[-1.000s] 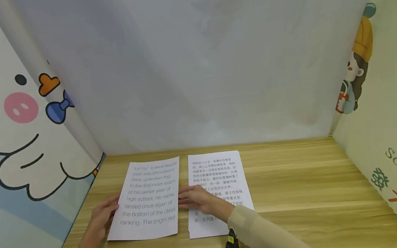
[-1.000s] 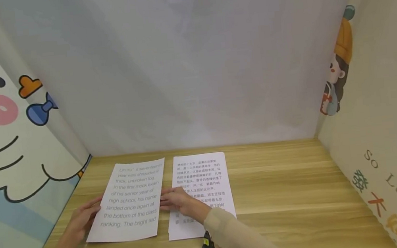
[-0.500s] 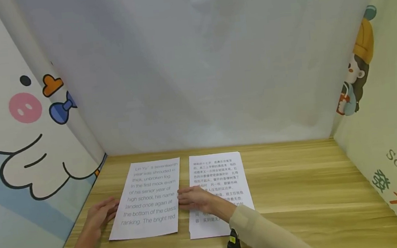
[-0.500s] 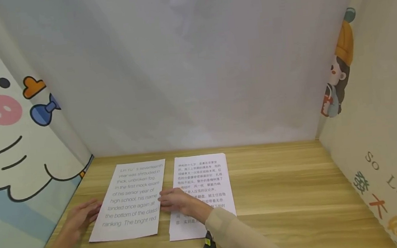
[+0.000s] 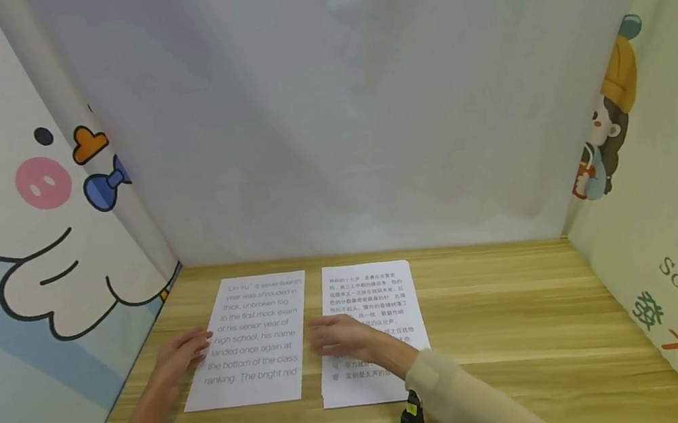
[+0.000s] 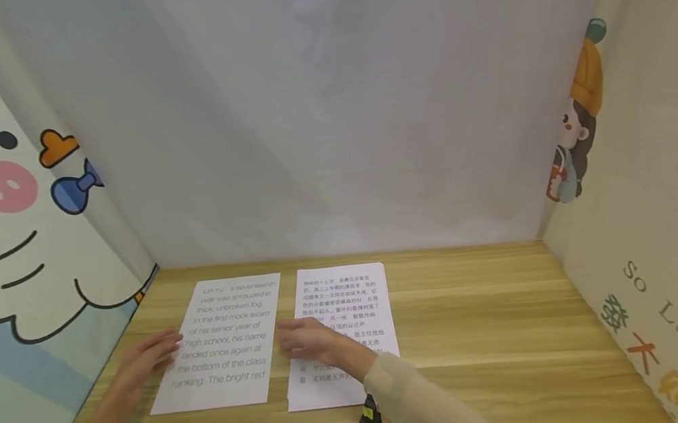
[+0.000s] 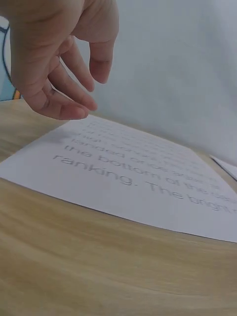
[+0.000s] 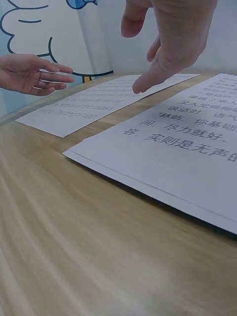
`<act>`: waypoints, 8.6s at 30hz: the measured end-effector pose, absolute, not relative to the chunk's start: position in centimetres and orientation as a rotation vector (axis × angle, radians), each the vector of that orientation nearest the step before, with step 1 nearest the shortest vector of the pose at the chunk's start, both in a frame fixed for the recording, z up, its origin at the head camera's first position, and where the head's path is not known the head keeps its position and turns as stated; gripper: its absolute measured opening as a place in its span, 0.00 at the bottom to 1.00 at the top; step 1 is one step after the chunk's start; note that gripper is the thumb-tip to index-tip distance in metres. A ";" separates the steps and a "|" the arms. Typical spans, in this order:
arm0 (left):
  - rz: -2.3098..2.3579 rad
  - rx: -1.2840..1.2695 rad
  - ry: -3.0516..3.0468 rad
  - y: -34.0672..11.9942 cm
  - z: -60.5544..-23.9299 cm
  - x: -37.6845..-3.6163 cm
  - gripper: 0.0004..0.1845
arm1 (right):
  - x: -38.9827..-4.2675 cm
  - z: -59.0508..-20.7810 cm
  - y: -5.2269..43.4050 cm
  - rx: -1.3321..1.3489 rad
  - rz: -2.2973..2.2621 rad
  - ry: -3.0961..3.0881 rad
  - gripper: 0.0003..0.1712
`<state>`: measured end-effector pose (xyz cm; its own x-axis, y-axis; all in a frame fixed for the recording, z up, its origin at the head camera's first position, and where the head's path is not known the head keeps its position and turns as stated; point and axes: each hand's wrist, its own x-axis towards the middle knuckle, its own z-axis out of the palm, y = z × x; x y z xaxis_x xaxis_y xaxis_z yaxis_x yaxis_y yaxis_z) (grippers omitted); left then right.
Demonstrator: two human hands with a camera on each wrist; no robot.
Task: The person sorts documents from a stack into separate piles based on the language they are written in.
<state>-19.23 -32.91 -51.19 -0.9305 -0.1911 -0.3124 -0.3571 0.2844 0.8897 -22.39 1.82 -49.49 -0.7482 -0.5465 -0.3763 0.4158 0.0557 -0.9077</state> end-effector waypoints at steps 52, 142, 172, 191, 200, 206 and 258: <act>1.541 -0.131 2.265 -15.0 -51.9 -21.6 0.27 | -22.1 -51.0 22.9 0.033 -1.815 1.912 0.29; 1.850 -0.148 2.100 -12.9 -50.9 -20.4 0.30 | -21.2 -50.2 22.7 0.051 -1.899 1.807 0.39; 1.897 0.018 2.070 -7.7 -51.7 -21.4 0.30 | -21.1 -51.0 28.1 0.119 -2.013 1.776 0.38; 1.910 0.069 1.978 -0.3 -52.2 -21.3 0.30 | -19.5 -51.1 35.0 0.192 -1.986 1.844 0.40; 1.938 0.105 1.959 3.5 -52.0 -21.9 0.30 | -19.0 -50.5 38.3 0.249 -2.031 1.847 0.17; 1.955 0.124 1.932 6.0 -51.7 -22.1 0.29 | -18.6 -50.3 40.2 0.299 -2.040 1.844 0.19; 1.803 0.208 2.009 5.4 -50.5 -23.1 0.20 | -17.3 -48.0 45.5 0.209 -2.034 1.718 0.24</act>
